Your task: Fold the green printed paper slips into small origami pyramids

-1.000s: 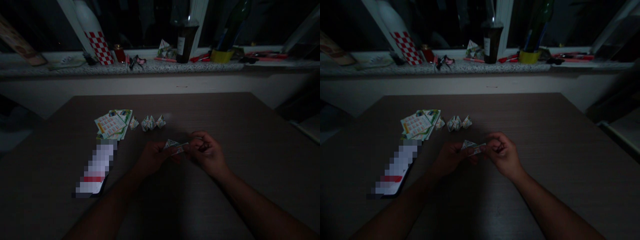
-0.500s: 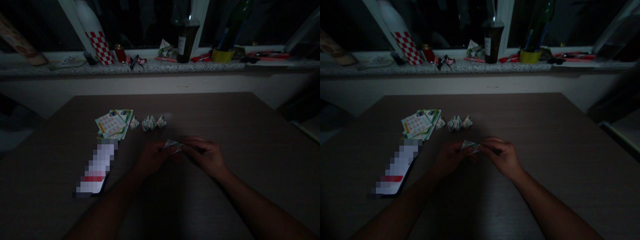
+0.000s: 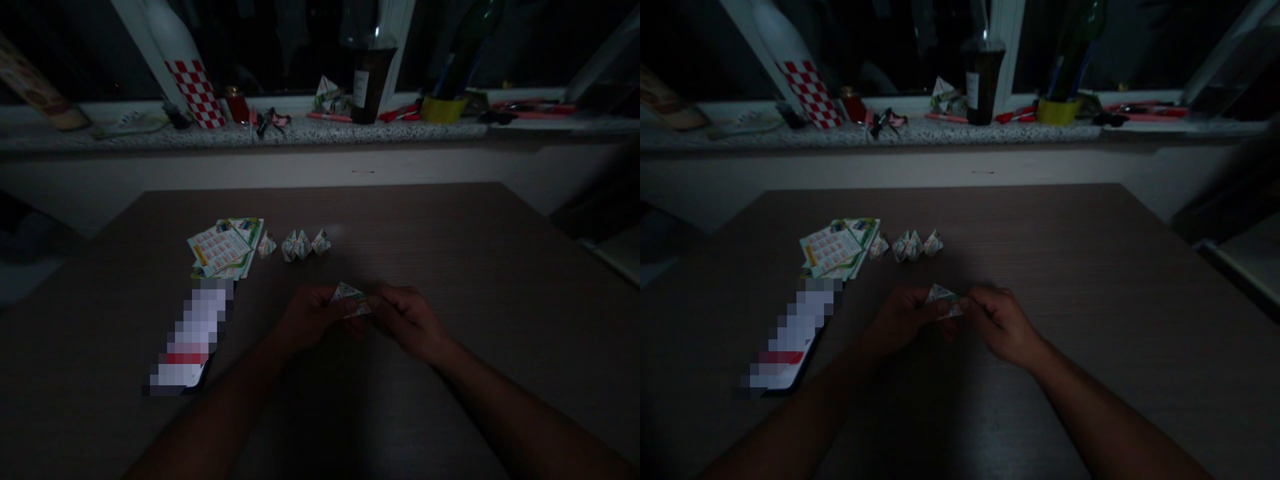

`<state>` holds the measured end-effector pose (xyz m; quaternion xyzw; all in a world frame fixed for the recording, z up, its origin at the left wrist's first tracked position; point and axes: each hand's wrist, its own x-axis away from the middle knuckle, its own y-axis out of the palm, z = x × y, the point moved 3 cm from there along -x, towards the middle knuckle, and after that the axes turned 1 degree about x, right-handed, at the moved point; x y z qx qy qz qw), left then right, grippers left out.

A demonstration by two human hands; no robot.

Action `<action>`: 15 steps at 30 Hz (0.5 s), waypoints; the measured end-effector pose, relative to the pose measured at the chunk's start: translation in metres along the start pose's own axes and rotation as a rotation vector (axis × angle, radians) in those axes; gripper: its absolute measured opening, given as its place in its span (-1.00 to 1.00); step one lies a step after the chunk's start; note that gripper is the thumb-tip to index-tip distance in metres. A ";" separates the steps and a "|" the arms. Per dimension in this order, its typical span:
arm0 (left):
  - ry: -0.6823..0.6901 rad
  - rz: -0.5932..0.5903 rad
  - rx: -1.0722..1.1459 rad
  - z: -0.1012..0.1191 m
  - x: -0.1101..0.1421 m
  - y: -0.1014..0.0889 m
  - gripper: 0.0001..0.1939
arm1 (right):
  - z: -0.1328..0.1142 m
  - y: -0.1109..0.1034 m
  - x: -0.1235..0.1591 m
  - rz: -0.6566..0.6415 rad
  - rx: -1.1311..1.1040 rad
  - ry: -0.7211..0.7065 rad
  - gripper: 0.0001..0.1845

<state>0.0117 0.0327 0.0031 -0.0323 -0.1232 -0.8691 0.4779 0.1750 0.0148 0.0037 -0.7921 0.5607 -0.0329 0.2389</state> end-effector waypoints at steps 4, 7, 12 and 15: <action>-0.011 -0.013 0.077 -0.004 0.000 -0.001 -0.75 | -0.002 0.000 -0.001 0.014 -0.052 0.036 -0.57; -0.010 -0.019 0.087 -0.005 -0.001 -0.003 -0.76 | -0.002 0.001 -0.002 -0.007 -0.109 0.076 -0.54; -0.008 0.023 0.064 -0.006 -0.003 -0.008 -0.78 | 0.007 0.000 -0.003 -0.017 -0.232 0.101 -0.43; -0.016 0.078 0.072 -0.006 -0.004 -0.012 -0.77 | 0.013 -0.004 -0.004 0.074 -0.274 0.081 -0.33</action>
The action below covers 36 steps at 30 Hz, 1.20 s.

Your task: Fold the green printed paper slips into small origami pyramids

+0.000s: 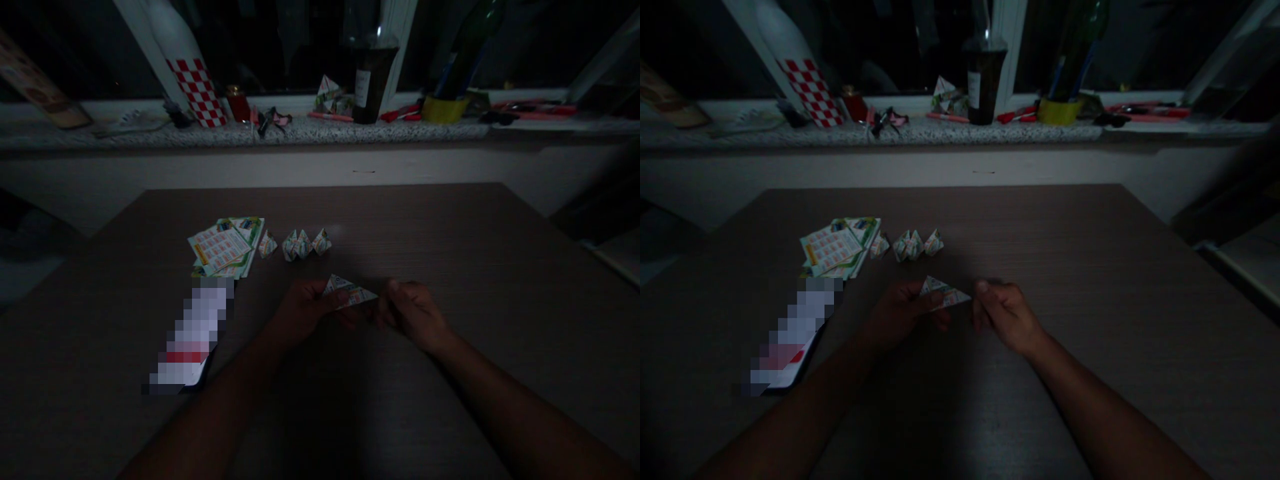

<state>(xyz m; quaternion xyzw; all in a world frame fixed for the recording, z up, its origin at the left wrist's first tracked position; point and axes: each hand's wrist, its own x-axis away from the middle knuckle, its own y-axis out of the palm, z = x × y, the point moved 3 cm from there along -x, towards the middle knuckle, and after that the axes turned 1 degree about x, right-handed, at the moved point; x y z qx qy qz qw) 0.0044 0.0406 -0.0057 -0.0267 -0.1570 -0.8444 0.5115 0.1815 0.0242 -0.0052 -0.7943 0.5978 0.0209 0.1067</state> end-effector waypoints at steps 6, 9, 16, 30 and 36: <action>-0.025 0.025 -0.025 0.001 0.000 -0.001 -0.76 | -0.003 -0.007 -0.001 0.127 0.175 -0.031 -0.59; -0.020 0.003 -0.069 0.000 -0.001 0.001 -0.76 | -0.004 -0.003 -0.001 0.105 0.234 -0.003 -0.61; 0.220 0.228 -0.206 0.005 -0.003 -0.006 -0.53 | 0.001 -0.007 -0.001 0.277 0.208 0.059 -0.58; 0.305 0.476 -0.767 0.017 0.006 -0.014 -0.78 | 0.010 -0.010 -0.002 0.296 0.308 0.100 -0.55; 0.276 0.506 -0.706 0.012 0.005 -0.017 -0.74 | -0.005 -0.006 -0.004 0.198 0.613 0.000 -0.68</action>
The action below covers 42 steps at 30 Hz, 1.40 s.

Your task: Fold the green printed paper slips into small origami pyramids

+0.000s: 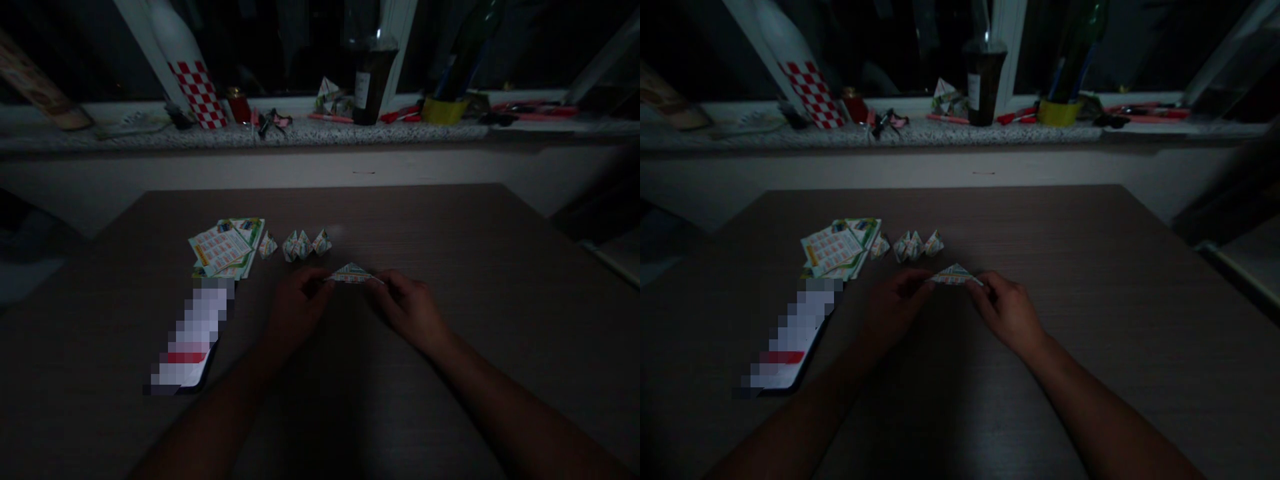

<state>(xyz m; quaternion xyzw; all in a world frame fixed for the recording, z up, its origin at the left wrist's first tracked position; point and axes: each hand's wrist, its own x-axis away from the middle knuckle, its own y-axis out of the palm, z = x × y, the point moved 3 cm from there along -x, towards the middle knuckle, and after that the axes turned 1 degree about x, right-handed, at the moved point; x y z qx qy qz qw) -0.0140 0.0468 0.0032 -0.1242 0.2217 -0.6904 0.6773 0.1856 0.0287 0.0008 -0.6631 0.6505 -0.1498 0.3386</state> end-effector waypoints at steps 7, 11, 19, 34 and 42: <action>-0.040 0.002 0.055 -0.003 0.001 0.001 -0.75 | -0.001 0.000 -0.001 -0.012 0.056 -0.042 -0.72; -0.055 0.002 0.101 -0.002 -0.001 0.001 -0.76 | -0.002 0.002 -0.001 -0.016 0.081 -0.057 -0.73; -0.104 0.006 0.126 -0.004 -0.001 0.002 -0.70 | -0.003 0.001 0.000 -0.030 0.113 -0.086 -0.73; -0.148 0.014 0.187 -0.006 0.004 0.010 -0.59 | -0.006 0.001 0.002 -0.040 0.059 -0.092 -0.73; -0.033 0.059 -0.069 0.006 0.006 0.007 -0.71 | -0.005 0.004 0.001 -0.051 0.075 -0.114 -0.70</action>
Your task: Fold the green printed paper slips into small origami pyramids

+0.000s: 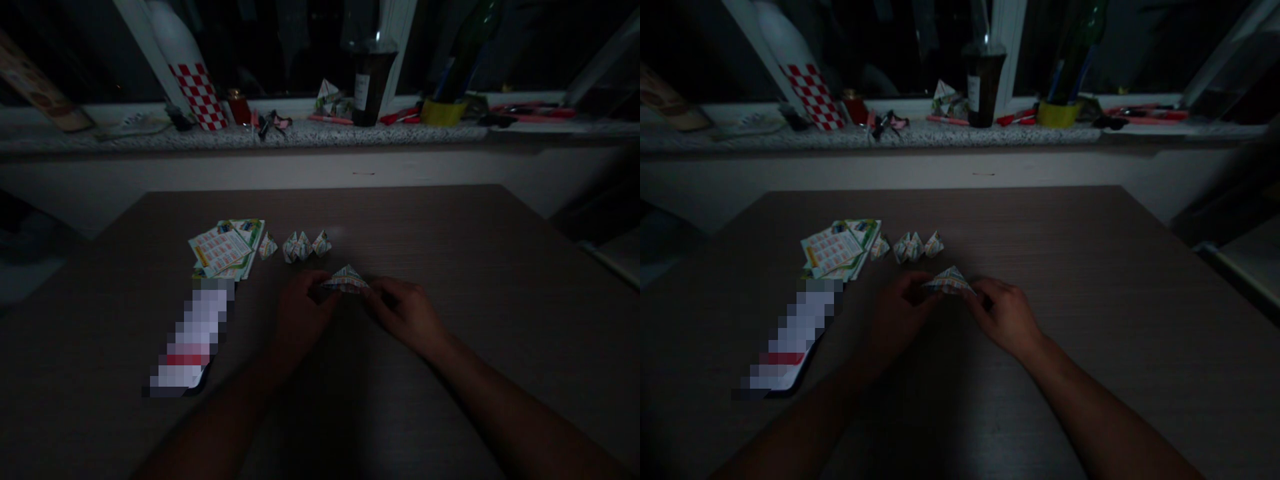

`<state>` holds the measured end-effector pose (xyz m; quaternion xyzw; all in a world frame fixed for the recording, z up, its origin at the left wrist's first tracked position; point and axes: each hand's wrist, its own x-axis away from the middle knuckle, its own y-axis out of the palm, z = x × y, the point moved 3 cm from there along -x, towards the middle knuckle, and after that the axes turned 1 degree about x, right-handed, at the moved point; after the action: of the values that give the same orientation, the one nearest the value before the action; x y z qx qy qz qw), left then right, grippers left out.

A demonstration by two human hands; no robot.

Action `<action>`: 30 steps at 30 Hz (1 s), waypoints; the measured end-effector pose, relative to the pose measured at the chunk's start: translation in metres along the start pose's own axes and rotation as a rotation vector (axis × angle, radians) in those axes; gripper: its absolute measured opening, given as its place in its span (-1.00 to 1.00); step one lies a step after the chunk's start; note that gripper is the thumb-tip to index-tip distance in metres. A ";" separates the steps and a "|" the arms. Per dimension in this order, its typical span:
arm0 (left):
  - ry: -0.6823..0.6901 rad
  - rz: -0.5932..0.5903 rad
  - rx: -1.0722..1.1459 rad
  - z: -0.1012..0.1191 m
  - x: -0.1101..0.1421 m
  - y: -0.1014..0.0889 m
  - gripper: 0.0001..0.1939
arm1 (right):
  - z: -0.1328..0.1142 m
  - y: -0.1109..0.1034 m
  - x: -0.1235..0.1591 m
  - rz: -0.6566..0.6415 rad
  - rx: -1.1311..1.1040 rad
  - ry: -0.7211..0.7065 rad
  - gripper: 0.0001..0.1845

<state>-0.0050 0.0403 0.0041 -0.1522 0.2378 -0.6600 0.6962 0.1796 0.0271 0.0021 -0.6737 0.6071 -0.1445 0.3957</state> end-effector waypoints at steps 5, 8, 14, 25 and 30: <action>0.043 -0.011 -0.078 -0.001 0.002 0.001 -0.71 | -0.001 0.001 0.001 -0.013 -0.008 0.008 -0.69; 0.078 -0.023 -0.085 -0.002 0.003 0.002 -0.73 | -0.001 0.001 0.001 -0.010 -0.011 -0.004 -0.70; 0.183 0.012 -0.171 0.002 0.003 0.001 -0.77 | 0.002 0.003 0.000 -0.015 -0.016 -0.008 -0.70; 0.363 0.003 -0.404 0.001 0.006 0.006 -0.82 | 0.001 0.005 0.000 -0.049 0.004 -0.044 -0.75; 0.413 0.004 -0.395 0.004 0.009 0.010 -0.83 | -0.001 0.006 0.000 -0.062 0.024 -0.072 -0.74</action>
<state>0.0052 0.0315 0.0008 -0.1465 0.4989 -0.6164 0.5913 0.1744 0.0268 -0.0017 -0.6922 0.5695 -0.1398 0.4206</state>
